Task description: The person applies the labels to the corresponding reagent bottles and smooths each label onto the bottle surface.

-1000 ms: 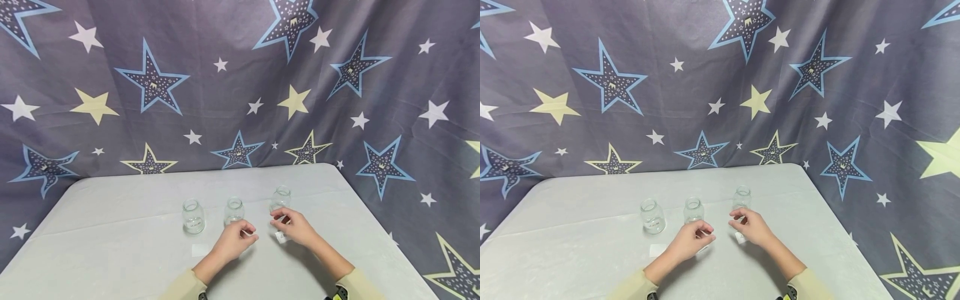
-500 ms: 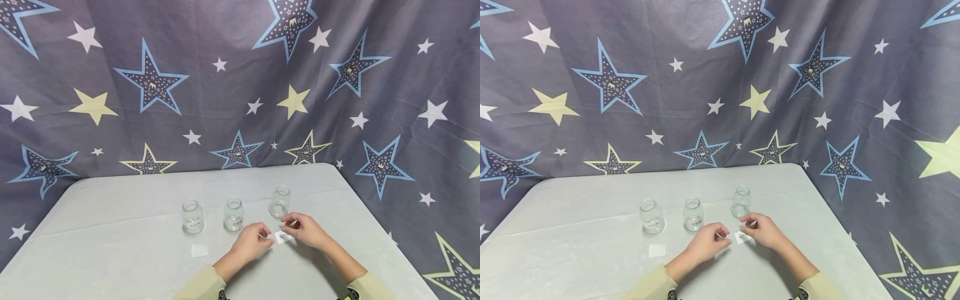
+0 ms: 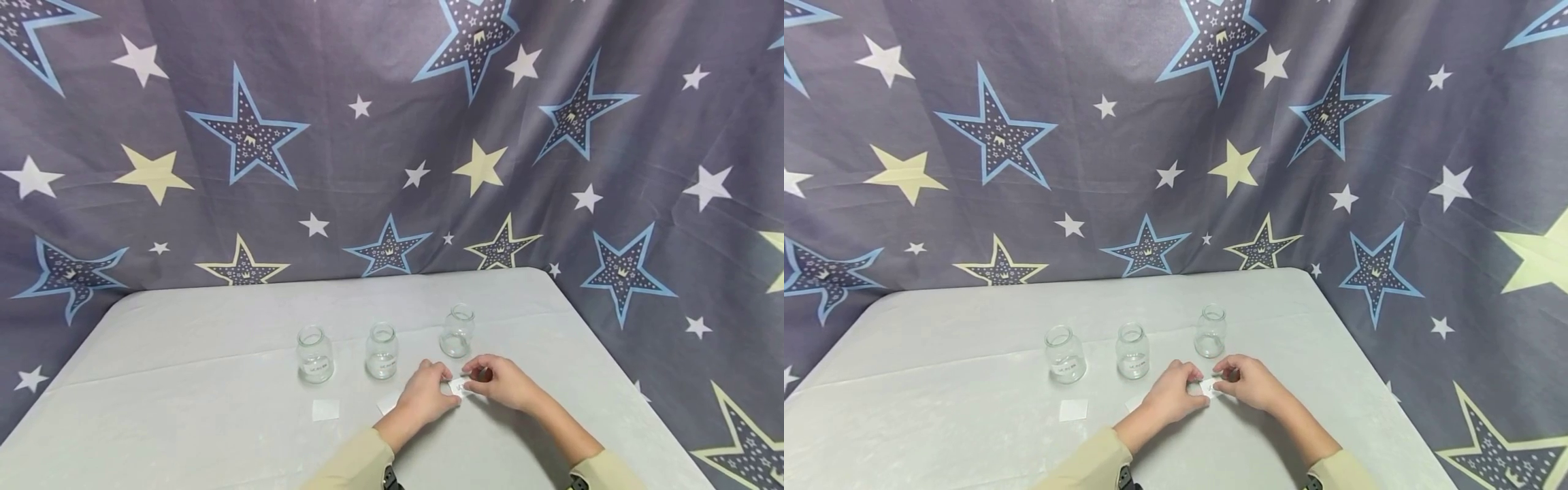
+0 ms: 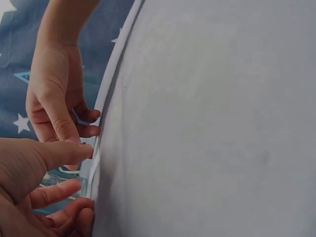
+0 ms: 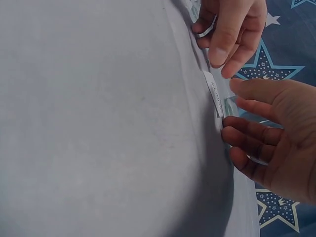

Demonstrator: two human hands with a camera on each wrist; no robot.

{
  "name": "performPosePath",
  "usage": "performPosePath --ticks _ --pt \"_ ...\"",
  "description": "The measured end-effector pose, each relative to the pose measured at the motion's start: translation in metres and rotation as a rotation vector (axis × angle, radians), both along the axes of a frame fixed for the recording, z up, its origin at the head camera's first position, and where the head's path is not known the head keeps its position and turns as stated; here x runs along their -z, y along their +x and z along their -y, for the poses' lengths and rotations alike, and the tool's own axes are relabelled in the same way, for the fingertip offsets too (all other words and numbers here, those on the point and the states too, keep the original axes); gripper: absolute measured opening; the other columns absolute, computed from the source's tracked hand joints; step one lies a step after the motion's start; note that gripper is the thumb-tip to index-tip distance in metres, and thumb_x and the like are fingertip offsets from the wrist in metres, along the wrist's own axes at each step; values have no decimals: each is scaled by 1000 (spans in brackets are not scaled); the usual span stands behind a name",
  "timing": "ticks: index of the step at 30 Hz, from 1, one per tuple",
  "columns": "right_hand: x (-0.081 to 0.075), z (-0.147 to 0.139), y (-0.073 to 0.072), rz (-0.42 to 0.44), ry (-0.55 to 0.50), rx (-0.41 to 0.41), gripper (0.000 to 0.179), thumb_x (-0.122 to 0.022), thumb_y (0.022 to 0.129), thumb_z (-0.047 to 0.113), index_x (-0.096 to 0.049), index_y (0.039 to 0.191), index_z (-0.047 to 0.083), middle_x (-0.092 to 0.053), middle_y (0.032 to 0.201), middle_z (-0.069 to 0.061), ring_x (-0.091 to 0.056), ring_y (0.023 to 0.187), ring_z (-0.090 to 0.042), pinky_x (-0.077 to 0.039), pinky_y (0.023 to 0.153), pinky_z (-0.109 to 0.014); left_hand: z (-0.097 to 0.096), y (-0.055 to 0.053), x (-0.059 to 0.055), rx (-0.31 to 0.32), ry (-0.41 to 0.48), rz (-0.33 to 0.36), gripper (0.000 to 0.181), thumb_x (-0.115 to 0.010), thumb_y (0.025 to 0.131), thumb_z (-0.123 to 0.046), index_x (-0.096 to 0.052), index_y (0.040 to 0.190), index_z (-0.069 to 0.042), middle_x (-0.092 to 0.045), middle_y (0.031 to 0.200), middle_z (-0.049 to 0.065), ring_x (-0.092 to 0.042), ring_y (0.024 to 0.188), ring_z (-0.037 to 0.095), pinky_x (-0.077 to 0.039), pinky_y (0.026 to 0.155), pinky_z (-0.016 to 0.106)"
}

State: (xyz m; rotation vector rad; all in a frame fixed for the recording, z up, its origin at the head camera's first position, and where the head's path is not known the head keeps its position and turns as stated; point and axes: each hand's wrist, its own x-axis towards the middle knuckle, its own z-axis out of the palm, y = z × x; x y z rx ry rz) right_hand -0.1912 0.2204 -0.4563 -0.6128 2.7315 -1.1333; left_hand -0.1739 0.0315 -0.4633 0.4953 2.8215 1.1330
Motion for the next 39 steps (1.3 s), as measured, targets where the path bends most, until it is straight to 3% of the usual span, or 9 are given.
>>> performPosePath --ticks 12,23,31,39 --pt "6 0 -1 -76 63 -72 35 -78 71 13 -65 102 4 -54 87 -5 -49 72 -7 -43 63 -18 -8 -3 4 -51 -42 7 33 -80 67 -21 -64 91 -5 -46 83 3 -47 71 14 -44 64 27" --pt "4 4 -4 -70 106 -73 31 -80 70 19 -68 96 7 -53 85 -3 -48 72 -7 -42 64 -18 -1 -4 9 -55 102 39 28 -79 67 -17 -64 88 -7 -50 82 1 -44 71 8 -40 64 22" --pt "6 4 -3 -61 61 -27 32 -80 70 22 -68 96 8 -54 83 -3 -46 71 -8 -40 62 -19 6 -7 8 -51 217 72 25 -78 70 -15 -65 88 -4 -56 80 1 -44 71 5 -39 64 20" --pt "6 4 -2 -43 -1 -16 33 -79 73 24 -66 98 7 -56 82 -2 -46 69 -4 -41 61 -19 6 -6 6 -41 254 77 10 -75 74 -14 -67 74 -7 -63 66 -3 -47 58 0 -42 56 17"
